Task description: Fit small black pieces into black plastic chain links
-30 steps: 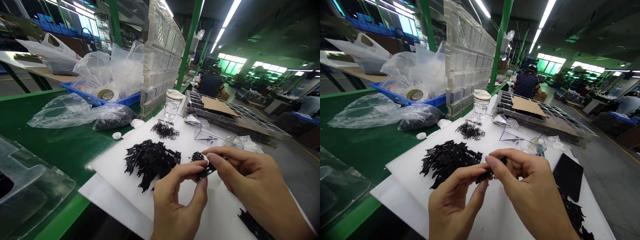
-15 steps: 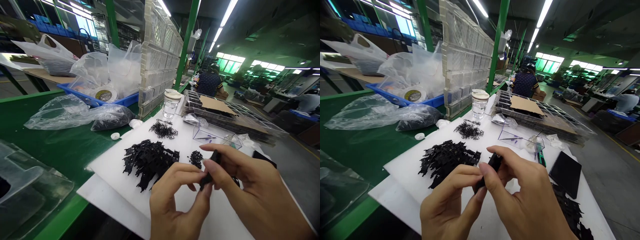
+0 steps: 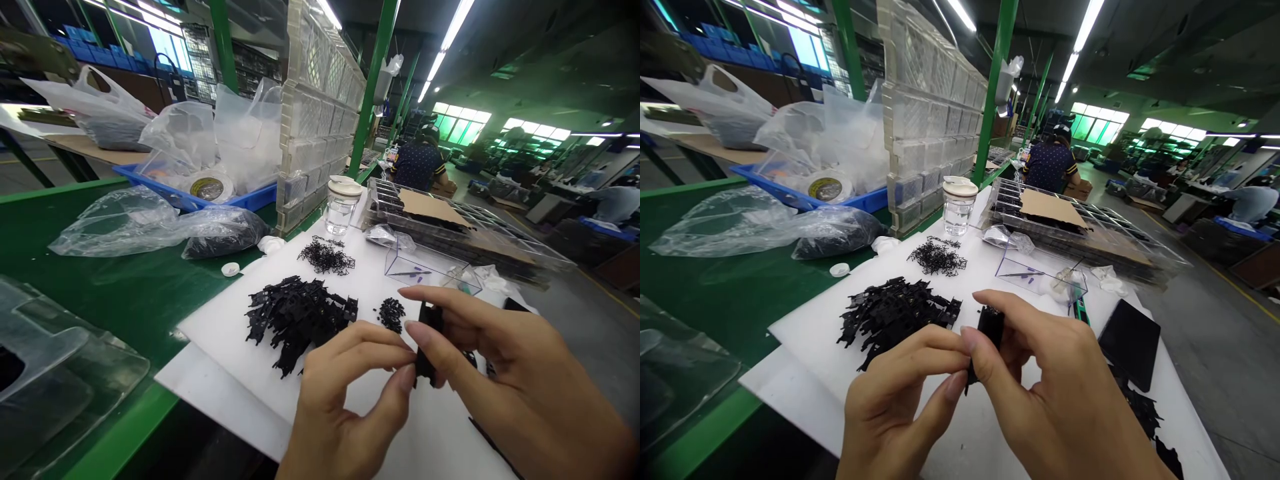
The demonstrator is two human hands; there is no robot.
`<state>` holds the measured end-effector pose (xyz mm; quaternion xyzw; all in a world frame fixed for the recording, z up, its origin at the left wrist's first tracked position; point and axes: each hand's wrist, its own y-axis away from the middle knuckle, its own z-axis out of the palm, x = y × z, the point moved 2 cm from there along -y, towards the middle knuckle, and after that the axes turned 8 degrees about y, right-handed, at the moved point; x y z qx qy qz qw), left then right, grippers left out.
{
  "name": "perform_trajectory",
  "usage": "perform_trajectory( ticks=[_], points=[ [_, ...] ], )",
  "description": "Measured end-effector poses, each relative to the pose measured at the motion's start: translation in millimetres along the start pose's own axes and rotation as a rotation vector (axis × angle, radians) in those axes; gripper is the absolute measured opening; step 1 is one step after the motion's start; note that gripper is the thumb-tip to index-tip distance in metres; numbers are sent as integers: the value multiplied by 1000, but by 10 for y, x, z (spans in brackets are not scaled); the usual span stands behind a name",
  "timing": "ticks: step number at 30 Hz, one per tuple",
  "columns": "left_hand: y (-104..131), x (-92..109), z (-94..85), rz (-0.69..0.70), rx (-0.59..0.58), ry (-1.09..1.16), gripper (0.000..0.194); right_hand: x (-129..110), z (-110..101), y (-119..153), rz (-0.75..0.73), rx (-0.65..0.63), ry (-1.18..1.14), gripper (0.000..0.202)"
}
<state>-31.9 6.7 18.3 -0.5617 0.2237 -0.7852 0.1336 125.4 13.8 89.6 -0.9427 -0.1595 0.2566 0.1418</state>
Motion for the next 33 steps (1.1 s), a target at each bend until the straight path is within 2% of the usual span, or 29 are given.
perform_trajectory(
  ticks=[7, 10, 16, 26, 33],
  points=[
    [23, -10, -33, 33, -77, -33, 23, 39, 24, 9, 81, -97, -60, 42],
    [13, -10, -45, 34, -100, -11, 21, 61, 25, 21, 98, -98, -59, 44],
    [-12, -26, -29, 215, -103, 1, 17, 44, 17, 31, 98, -98, -50, 43],
    [56, -57, -4, 175, -129, -9, 22, 67, 18, 9, 103, -120, -56, 43],
    [47, -55, -52, 122, -39, 52, 20, 58, -3, 15, 124, -138, -88, 47]
  ],
)
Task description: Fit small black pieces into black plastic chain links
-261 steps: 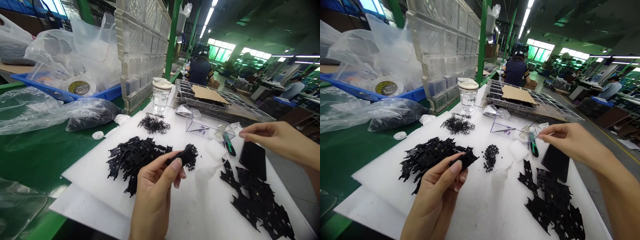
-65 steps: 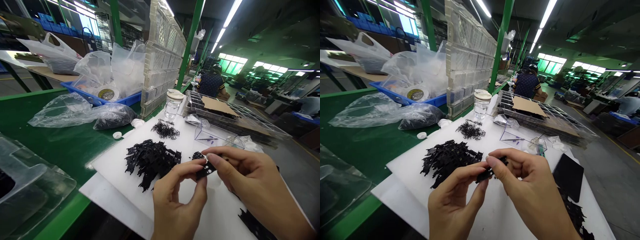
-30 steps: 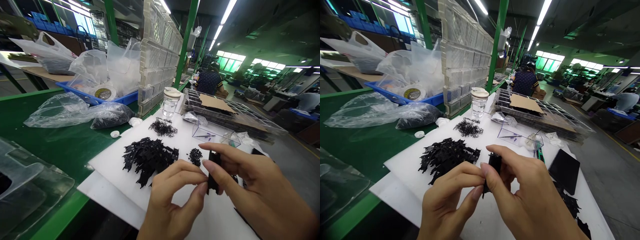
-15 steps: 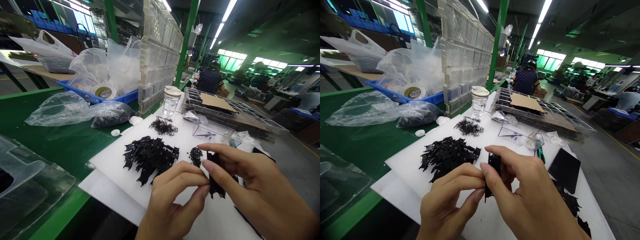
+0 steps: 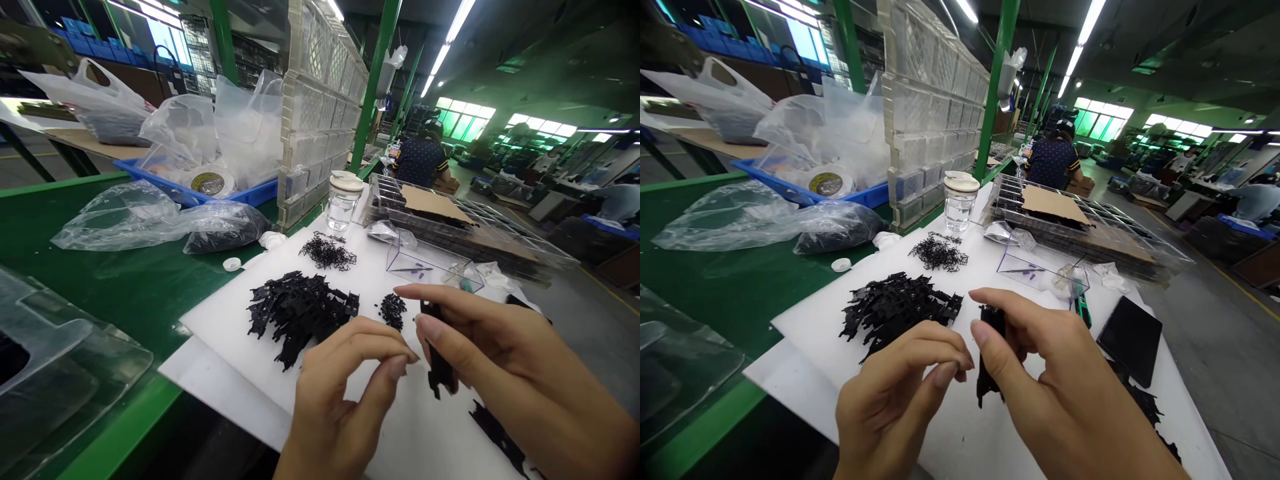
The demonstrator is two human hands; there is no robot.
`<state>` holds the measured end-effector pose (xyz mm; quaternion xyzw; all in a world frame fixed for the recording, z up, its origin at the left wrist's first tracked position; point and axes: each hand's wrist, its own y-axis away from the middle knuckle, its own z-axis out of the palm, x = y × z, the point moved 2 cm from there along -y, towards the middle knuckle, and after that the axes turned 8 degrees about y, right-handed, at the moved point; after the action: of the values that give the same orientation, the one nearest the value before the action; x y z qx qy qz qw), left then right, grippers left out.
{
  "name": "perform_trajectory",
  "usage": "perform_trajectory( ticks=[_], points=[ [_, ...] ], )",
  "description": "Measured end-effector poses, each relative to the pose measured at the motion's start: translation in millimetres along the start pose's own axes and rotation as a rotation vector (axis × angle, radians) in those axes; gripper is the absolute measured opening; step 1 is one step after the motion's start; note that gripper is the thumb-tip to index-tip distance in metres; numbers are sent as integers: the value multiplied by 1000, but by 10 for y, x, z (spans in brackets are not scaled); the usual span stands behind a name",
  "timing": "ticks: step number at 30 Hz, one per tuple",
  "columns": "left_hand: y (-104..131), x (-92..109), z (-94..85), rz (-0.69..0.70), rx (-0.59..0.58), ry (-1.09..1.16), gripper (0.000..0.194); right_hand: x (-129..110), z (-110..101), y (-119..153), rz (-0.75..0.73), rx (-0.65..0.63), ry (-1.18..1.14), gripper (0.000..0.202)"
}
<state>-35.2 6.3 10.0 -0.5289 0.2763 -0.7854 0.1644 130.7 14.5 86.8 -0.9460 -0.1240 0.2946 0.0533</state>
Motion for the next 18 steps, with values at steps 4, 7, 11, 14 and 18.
perform_trajectory(
  ticks=[4, 7, 11, 14, 18],
  points=[
    [-50, 8, -20, -15, 96, 6, 20, -9, -33, -15, -27, 40, -40, 47],
    [-63, -11, -38, -26, 163, -10, 19, -8, -75, -14, -42, 90, -78, 42],
    [-45, -22, -64, -29, 170, -93, 17, 15, -123, -19, -33, 215, -128, 35],
    [-37, -3, -46, -38, 178, -140, 15, 45, -124, -35, -20, 286, -172, 31],
    [-33, 63, 41, 145, 422, -119, 28, 92, -102, -35, -11, 320, -208, 32]
  ],
)
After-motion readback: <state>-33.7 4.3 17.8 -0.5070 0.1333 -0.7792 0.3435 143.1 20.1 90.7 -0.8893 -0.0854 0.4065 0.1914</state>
